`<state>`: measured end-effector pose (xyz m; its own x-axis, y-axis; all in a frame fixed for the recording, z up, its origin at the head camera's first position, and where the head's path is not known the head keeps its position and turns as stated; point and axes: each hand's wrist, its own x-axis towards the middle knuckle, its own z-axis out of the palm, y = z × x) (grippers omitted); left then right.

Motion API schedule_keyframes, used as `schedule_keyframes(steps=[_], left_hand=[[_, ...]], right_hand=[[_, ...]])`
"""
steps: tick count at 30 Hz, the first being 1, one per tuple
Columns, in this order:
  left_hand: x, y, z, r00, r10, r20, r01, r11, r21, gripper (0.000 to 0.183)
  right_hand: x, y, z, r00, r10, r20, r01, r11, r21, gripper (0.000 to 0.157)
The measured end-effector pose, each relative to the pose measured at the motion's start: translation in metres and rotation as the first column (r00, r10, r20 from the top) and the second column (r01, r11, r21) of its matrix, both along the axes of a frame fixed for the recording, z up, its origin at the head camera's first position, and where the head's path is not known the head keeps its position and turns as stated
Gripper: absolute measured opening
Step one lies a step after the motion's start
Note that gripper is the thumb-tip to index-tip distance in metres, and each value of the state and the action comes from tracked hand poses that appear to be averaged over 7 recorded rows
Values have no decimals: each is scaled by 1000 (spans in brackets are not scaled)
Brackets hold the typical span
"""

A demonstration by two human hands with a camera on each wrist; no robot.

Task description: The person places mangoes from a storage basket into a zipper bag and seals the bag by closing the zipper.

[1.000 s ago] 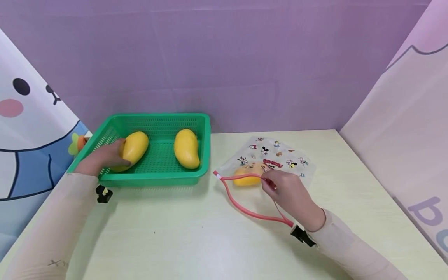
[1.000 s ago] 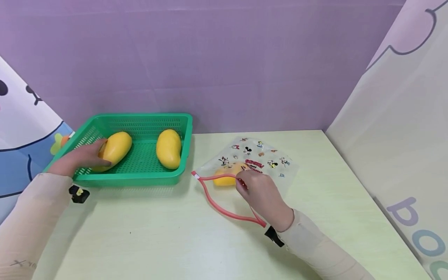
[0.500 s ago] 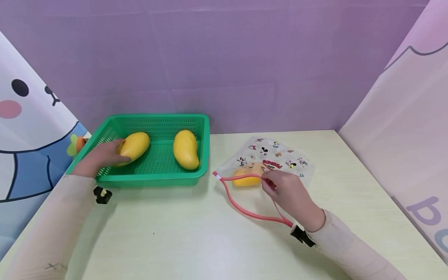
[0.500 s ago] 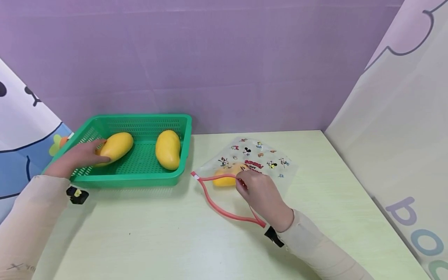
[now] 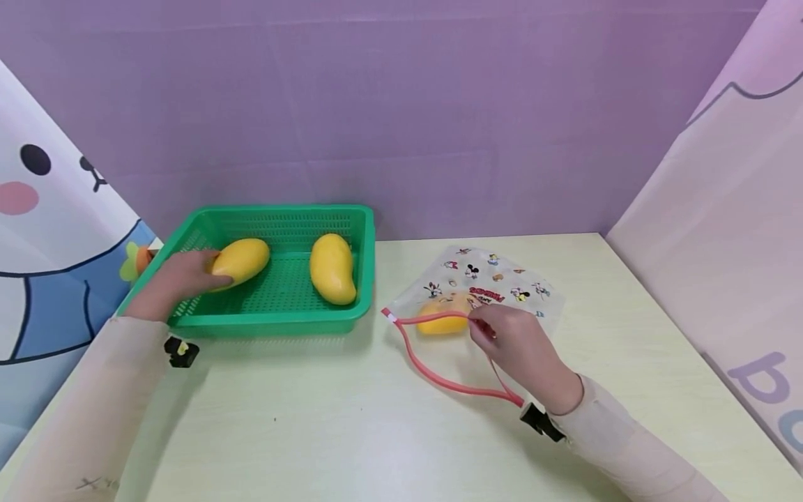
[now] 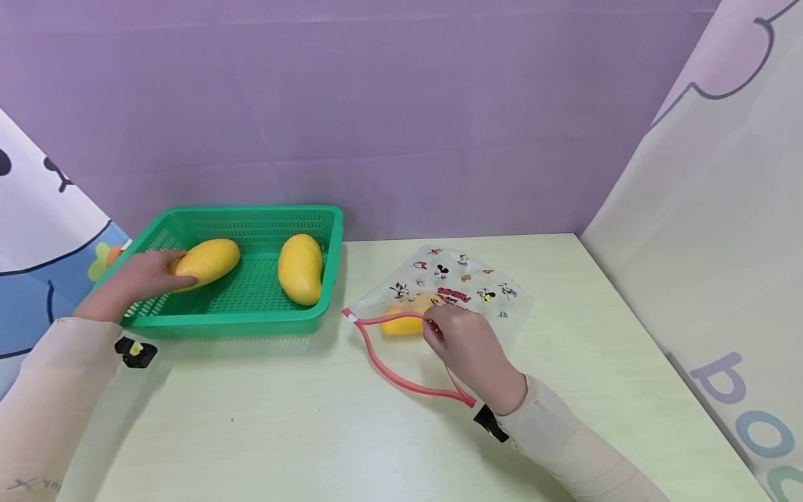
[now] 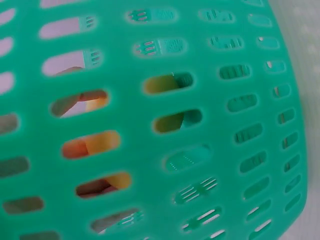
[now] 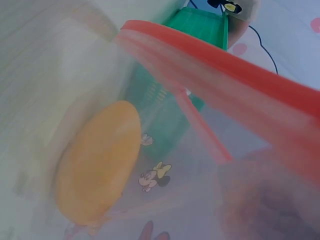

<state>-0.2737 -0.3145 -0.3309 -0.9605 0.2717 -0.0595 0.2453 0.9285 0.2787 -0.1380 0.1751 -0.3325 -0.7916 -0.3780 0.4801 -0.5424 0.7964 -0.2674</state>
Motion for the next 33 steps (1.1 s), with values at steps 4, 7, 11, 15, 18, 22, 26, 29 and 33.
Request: schedule_keyframes(steps=[4,7,11,15,18,22,26,29,33], left_hand=[[0,2,0,1000,4,-28,-3,1000,12,35],[1,2,0,999,12,-38,-12,1000,18,34],[3,4,1,999,16,-52,-15,1000,25,32],[5,7,3,997,11,-72,-9,999,33,30],[6,9,4,996,13,-89,-10,999,33,29],[7,9,3,993,15,-119,-12,1000,27,28],[9,11,3,985,0,-174,7,999,39,28],[10,13,4,976,-11,-218,22,999,47,27],[12,16,6,962,-18,-272,31,999,43,27]], right_hand=[[1,2,1,1000,-5,7,5,1000,-1,9],[1,2,1,1000,-5,7,5,1000,1,9],[1,2,2,1000,-5,3,5,1000,1,9],[1,2,2,1000,0,-1,0,1000,0,9],[1,2,2,1000,2,-4,-2,1000,2,9],[1,2,2,1000,9,-7,-9,1000,4,9],[1,2,1,1000,21,-15,-21,1000,-3,9],[0,2,-1,999,26,-21,-26,1000,-9,9],[1,1,0,999,25,-22,-26,1000,-9,9]])
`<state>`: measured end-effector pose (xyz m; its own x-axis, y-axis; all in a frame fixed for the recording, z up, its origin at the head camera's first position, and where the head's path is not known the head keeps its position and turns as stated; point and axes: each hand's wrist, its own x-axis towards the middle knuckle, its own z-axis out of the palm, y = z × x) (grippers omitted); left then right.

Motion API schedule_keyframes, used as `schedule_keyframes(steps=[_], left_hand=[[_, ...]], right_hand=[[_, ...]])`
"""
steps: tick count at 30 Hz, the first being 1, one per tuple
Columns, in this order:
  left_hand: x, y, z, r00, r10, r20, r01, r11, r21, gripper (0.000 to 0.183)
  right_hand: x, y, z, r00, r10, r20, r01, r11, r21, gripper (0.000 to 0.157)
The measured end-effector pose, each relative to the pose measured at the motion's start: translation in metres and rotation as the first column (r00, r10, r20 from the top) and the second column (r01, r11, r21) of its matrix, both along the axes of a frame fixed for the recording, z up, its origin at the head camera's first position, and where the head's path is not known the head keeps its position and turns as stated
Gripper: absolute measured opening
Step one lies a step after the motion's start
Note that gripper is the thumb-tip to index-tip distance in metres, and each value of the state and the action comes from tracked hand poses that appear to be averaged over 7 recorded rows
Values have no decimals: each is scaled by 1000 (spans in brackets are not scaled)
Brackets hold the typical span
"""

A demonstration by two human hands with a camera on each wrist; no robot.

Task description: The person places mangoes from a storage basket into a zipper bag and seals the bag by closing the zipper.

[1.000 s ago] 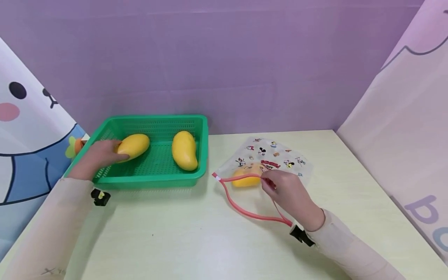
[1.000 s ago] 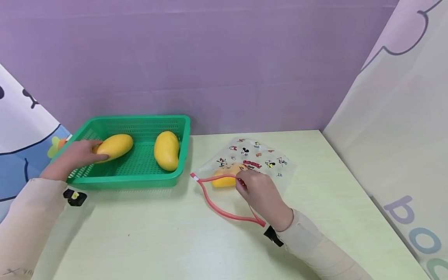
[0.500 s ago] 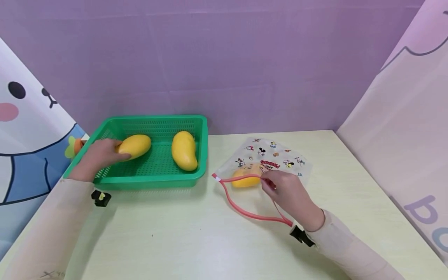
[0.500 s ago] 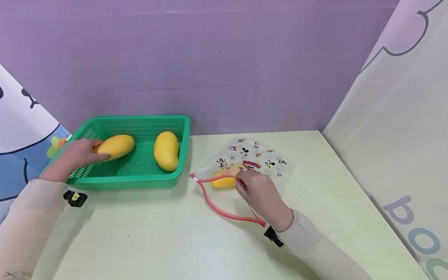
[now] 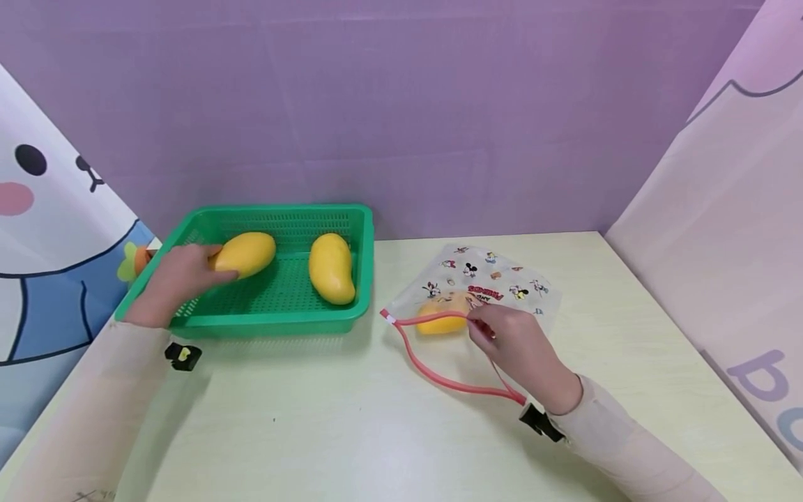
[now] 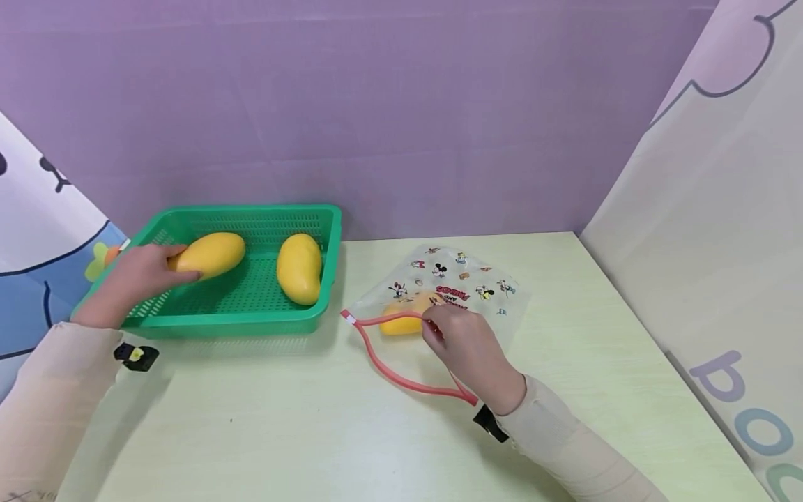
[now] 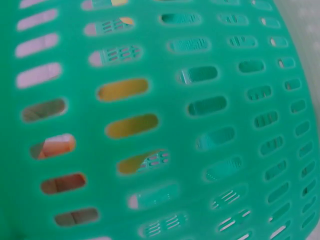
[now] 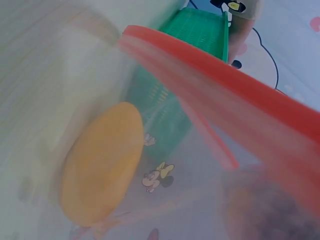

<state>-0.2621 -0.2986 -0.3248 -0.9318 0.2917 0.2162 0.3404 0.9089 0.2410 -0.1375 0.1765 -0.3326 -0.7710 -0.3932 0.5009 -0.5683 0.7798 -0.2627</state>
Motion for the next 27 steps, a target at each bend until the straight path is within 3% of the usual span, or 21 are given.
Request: schedule_keyframes(steps=[10,18,27], left_hand=[[7,8,3,992,6,-127,-1,999,33,34],[15,19,9,990,39,-136,-31,997,64,56],[20,30,16,990,29,-134,-19,997,76,63]], right_hand=[[1,-1,0,1000,-3,-2,3,1000,-3,8],[2,-2,1,1000,-14,9,14,1000,6,8],[3,-2,1,1000,-15,7,15,1000,9,9]])
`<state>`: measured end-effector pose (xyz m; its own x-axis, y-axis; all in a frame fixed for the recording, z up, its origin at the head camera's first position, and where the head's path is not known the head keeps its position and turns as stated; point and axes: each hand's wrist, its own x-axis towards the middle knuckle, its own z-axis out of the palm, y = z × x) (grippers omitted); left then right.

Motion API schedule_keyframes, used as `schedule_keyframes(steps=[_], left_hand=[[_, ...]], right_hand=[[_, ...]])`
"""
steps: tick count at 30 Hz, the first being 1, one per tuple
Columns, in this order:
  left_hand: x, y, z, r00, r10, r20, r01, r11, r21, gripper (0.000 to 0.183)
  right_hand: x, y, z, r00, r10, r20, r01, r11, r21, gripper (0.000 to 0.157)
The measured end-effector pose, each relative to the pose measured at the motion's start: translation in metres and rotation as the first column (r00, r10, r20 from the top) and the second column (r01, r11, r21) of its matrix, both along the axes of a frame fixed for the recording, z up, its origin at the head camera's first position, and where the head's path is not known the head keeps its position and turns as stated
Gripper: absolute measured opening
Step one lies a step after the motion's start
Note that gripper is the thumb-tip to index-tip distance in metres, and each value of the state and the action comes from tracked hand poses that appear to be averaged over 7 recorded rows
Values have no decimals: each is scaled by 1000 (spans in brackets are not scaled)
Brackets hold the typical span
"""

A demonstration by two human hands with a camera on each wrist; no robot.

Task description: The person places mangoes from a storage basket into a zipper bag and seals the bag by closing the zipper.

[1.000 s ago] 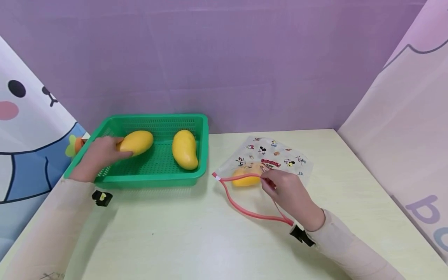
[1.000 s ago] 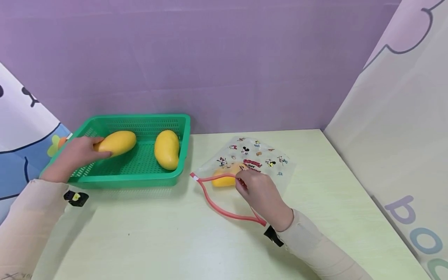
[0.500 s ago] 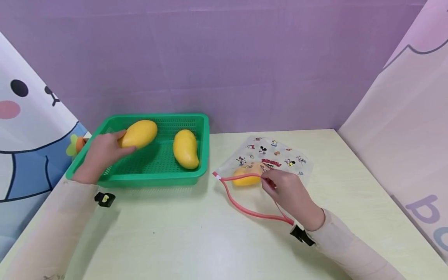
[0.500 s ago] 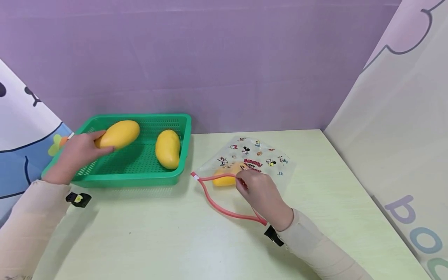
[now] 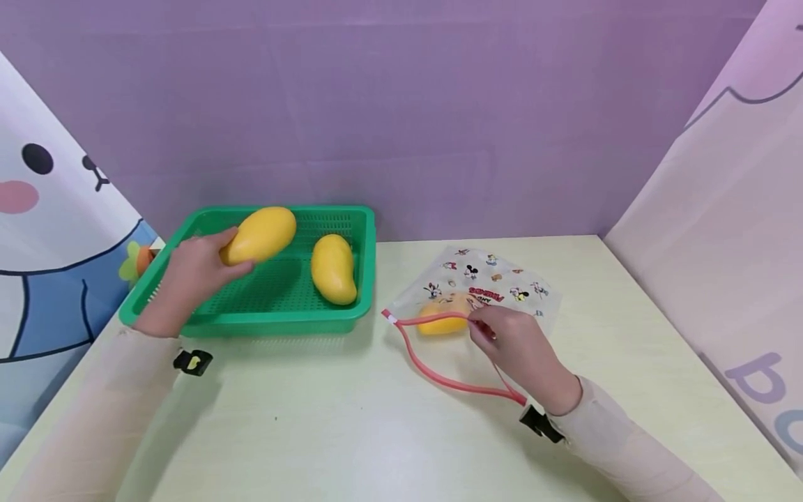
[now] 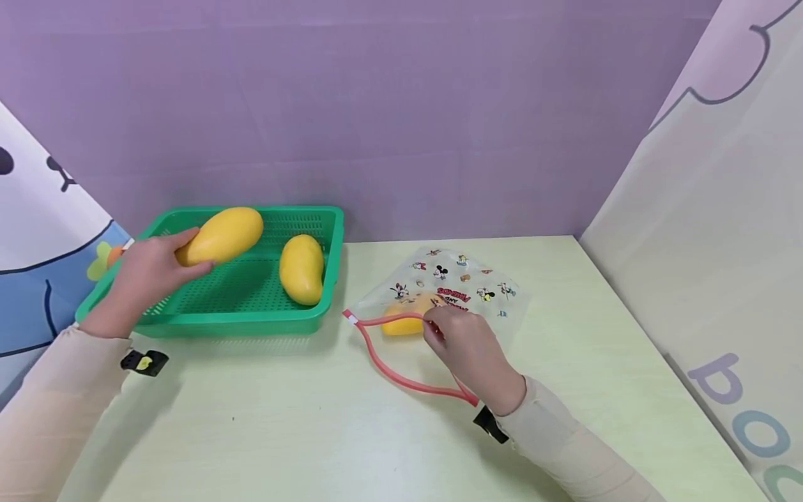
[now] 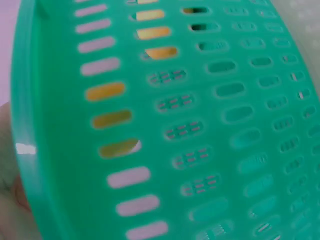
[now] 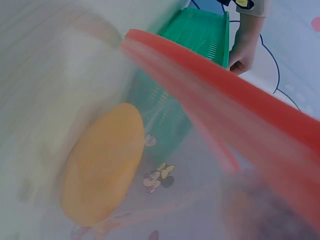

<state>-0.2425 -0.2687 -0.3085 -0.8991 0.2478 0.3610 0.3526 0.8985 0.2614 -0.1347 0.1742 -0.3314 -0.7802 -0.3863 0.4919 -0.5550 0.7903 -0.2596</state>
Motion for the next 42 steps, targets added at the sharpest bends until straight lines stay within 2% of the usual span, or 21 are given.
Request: schedule_keyframes(steps=[12,22,31,42], left_hand=[[6,15,3,998,-28,-63,29,999,17,61],[14,28,7,996,-57,-72,59,998,28,61],[17,39,11,992,-85,-94,90,995,43,61],[23,54,17,991,-102,-84,106,993,46,62]], right_hand=[[0,0,-2,1000,-2,10,2,1000,-5,9],[0,0,-4,1000,4,8,-4,1000,-11,10],[-1,0,-4,1000,7,-2,-7,1000,-11,9],[-3,1,-5,1000,8,-15,-8,1000,-10,9]])
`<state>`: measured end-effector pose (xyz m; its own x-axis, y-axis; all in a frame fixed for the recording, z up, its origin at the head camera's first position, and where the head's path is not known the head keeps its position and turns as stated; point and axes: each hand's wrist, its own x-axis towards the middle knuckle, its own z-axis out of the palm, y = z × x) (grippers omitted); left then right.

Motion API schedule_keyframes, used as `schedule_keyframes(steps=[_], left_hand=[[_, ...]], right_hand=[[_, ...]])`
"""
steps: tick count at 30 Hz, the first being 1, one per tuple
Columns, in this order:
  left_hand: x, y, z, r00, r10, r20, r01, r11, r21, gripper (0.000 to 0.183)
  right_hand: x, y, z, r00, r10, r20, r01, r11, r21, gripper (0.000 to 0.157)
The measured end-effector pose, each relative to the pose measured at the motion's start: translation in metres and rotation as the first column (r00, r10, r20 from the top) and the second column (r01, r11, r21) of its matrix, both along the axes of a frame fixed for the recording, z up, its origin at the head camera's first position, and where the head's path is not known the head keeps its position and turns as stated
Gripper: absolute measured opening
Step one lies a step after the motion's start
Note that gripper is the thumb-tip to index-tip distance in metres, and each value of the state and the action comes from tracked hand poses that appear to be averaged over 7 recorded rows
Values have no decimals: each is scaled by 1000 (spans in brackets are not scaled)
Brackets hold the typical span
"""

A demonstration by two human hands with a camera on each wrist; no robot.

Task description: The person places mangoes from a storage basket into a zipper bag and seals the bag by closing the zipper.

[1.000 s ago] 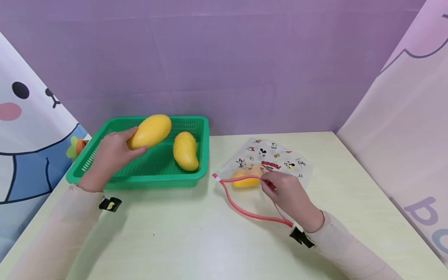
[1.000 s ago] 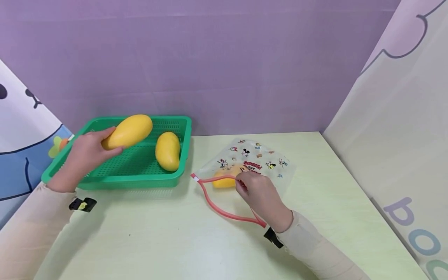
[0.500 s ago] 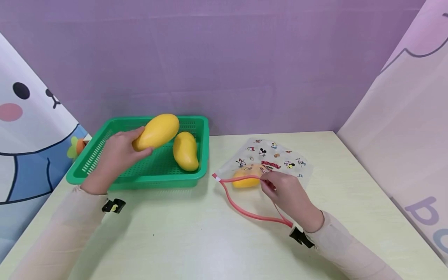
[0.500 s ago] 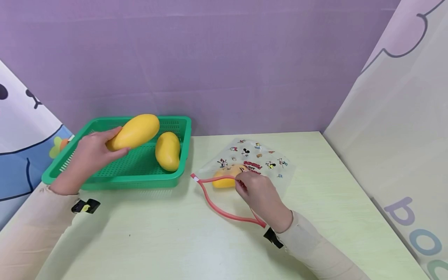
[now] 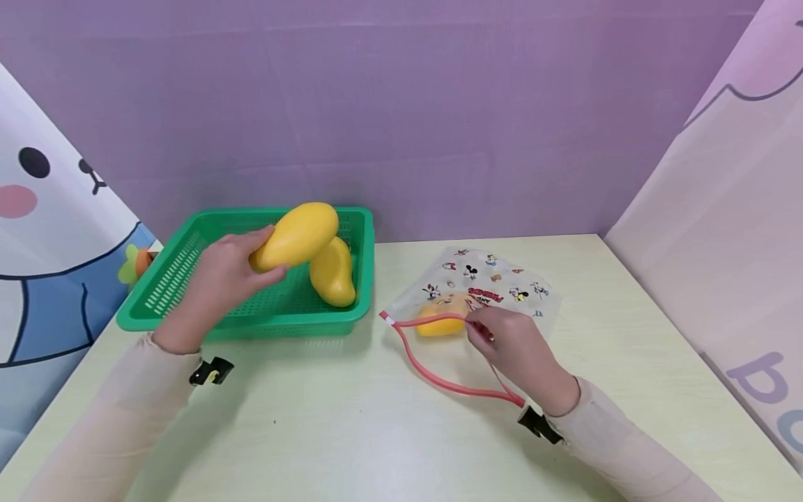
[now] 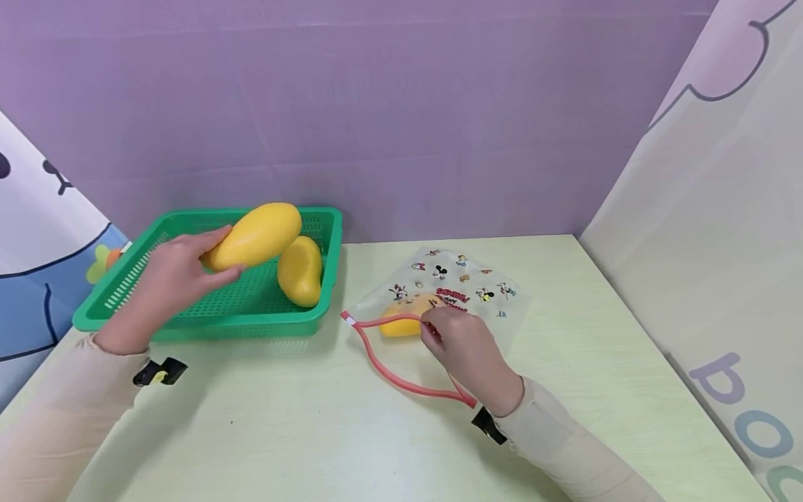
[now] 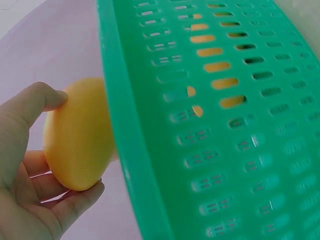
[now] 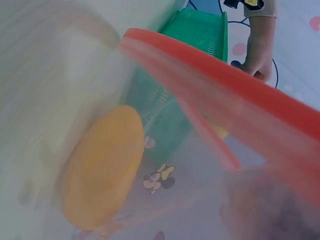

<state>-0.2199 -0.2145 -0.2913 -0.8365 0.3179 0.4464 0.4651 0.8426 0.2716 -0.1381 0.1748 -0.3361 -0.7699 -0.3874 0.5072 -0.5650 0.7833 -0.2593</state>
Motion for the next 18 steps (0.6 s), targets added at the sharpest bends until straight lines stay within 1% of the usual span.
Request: schedule_keyframes(steps=[8,18], left_hand=[[5,7,1,1000,-21,-9,22,1000,23,61],[9,16,1,998,-45,-40,45,999,19,62]], right_hand=[[1,0,-1,1000,2,8,-2,1000,-3,9],[1,1,0,1000,9,2,-9,1000,5,9]])
